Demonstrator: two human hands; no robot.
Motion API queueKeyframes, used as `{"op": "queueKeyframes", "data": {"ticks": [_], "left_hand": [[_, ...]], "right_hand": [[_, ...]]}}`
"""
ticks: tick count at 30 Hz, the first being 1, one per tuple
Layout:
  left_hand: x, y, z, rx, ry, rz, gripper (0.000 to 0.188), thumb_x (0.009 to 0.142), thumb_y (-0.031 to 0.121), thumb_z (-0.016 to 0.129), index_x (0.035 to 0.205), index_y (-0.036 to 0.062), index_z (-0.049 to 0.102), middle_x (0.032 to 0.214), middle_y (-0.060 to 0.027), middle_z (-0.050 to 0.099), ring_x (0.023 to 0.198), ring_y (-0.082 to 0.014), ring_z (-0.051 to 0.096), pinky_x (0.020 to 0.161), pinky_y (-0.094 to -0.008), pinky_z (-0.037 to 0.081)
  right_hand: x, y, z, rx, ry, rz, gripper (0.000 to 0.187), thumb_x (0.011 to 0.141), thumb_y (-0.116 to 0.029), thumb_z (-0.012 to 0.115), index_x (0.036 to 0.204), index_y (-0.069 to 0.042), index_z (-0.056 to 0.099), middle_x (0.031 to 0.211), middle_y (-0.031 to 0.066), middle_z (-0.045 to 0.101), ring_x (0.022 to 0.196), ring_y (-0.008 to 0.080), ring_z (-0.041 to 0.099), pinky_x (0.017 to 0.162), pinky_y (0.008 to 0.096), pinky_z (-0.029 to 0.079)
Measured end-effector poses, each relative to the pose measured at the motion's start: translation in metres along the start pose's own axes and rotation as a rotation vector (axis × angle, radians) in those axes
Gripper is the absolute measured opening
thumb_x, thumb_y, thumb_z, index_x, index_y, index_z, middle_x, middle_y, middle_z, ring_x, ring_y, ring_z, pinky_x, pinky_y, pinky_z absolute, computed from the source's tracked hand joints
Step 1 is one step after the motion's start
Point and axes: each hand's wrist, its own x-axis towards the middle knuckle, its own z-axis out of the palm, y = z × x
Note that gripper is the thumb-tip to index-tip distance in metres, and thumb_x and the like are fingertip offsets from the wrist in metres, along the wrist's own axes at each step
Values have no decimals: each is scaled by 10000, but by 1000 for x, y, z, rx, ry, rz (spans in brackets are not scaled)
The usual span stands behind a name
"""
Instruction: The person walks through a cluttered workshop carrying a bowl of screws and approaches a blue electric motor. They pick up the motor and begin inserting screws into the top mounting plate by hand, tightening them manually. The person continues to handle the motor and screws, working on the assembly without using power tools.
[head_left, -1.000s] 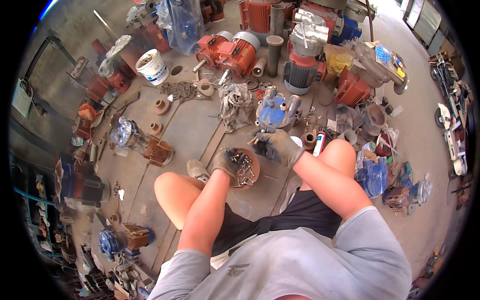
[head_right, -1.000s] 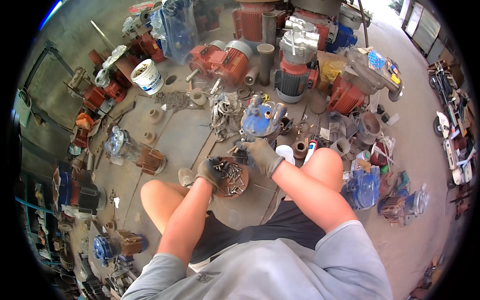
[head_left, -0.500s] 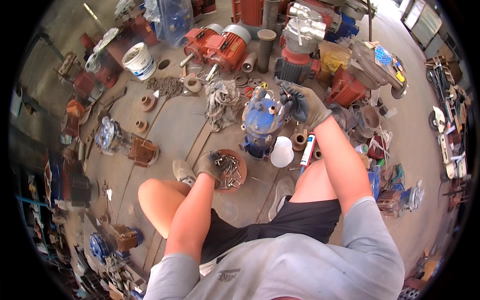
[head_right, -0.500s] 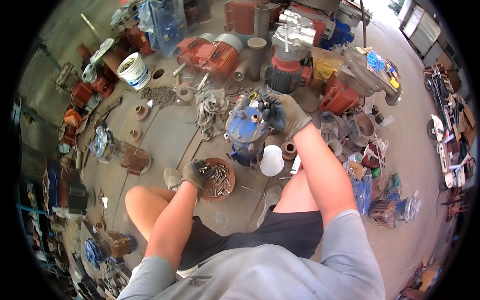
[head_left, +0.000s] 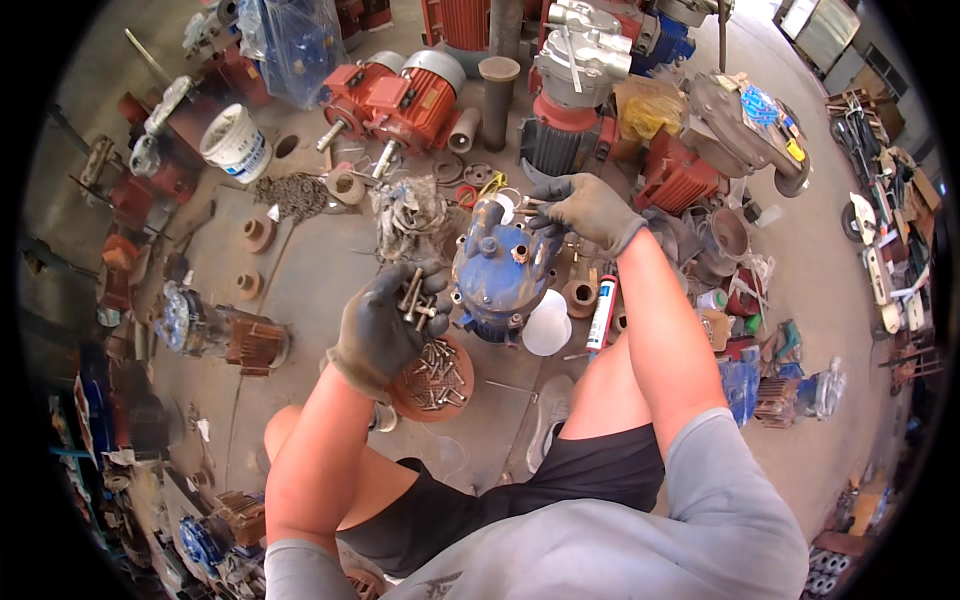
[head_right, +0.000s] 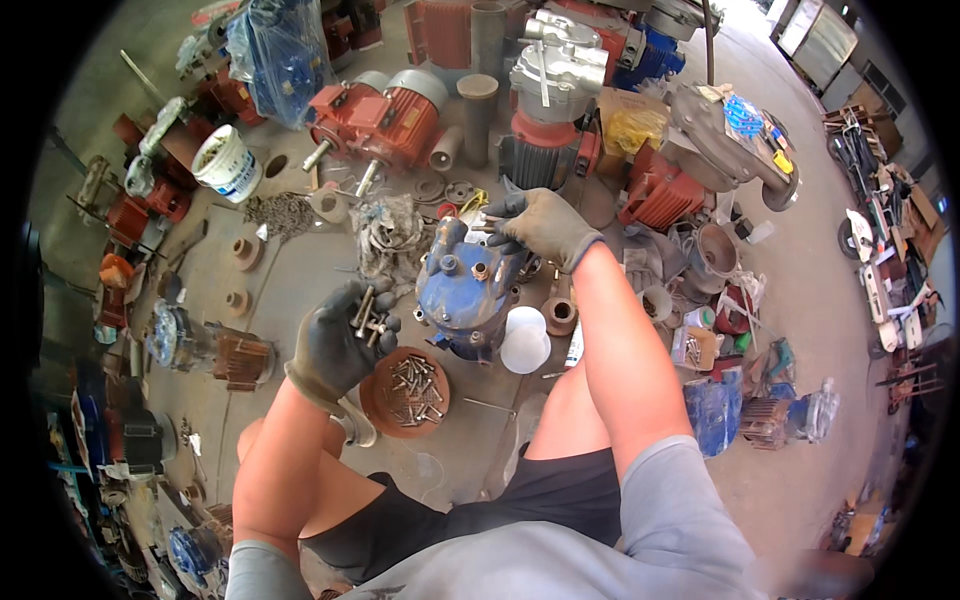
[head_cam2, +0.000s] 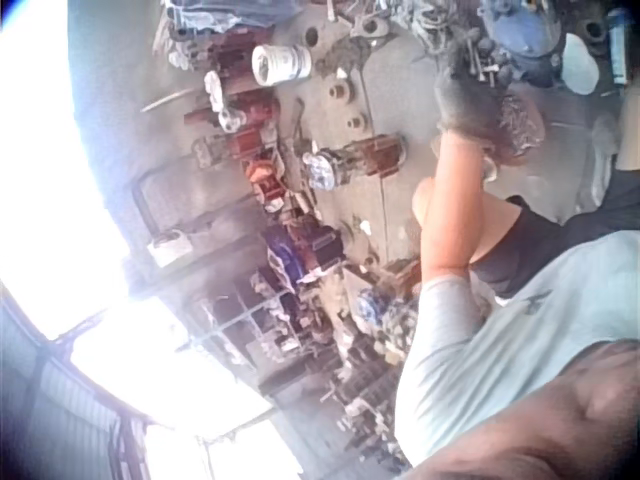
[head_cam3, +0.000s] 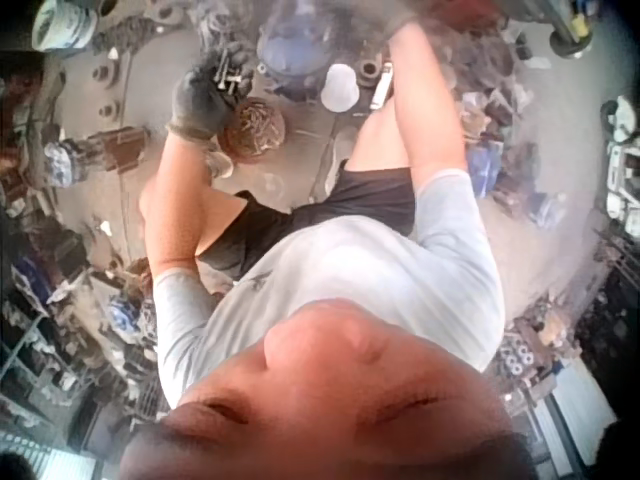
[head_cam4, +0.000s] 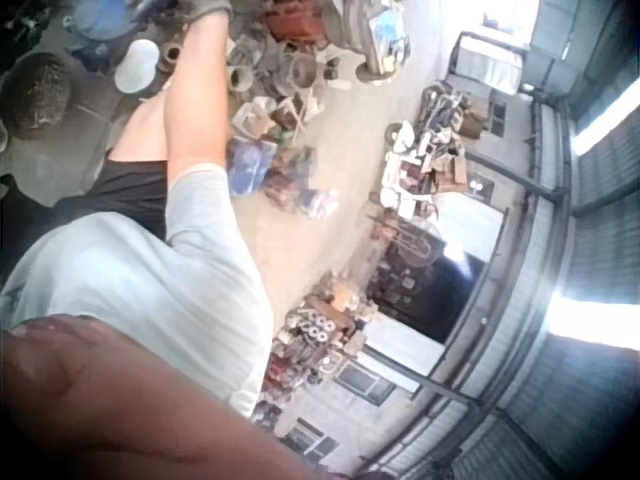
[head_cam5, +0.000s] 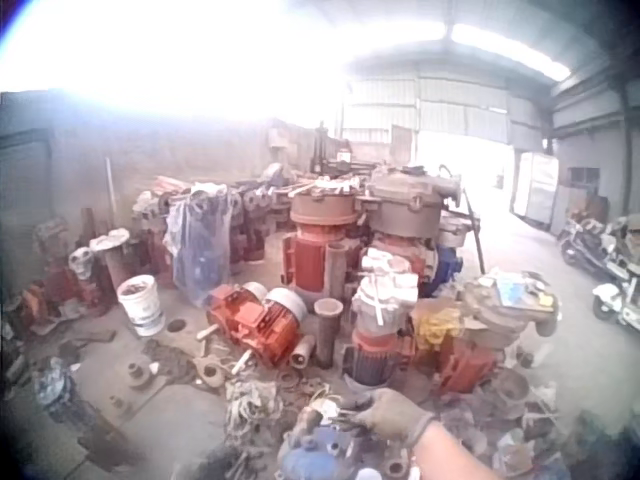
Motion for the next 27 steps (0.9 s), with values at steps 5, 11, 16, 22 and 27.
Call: {"op": "queueKeyframes", "data": {"ticks": [5,11,16,22,27], "left_hand": [[37,-2,7,253,151,-64,364,1154,388,531,1248,59,656,784,27,583,679,-166,620,558,-275,470],[53,7,5,327,247,-118,330,1139,371,557,1213,66,663,692,42,537,661,-161,623,511,-274,434],[55,9,-15,293,220,-93,339,1133,379,565,1199,63,666,689,34,559,676,-175,658,528,-274,482],[52,5,-12,158,307,-70,288,1122,310,555,1255,74,656,821,-30,648,744,-211,682,658,-340,601],[41,4,-19,122,192,-13,255,1098,189,533,1284,59,649,1014,-89,705,885,-234,708,783,-396,632]], "right_hand": [[24,8,4,-494,113,7,237,881,-114,780,1079,13,814,953,146,806,865,201,771,806,356,602],[43,16,8,-854,228,-20,255,834,-201,784,1037,-56,837,1024,220,795,956,361,769,887,420,603],[45,7,16,-949,267,59,248,819,-236,791,1024,-112,855,1026,209,794,991,370,766,920,445,602],[37,6,23,-985,289,49,271,824,-273,795,1057,-154,866,1060,201,797,1026,365,764,946,432,600],[30,14,30,-753,317,-103,330,872,-290,809,1132,-88,841,1064,167,809,1009,304,768,918,399,589]]}}
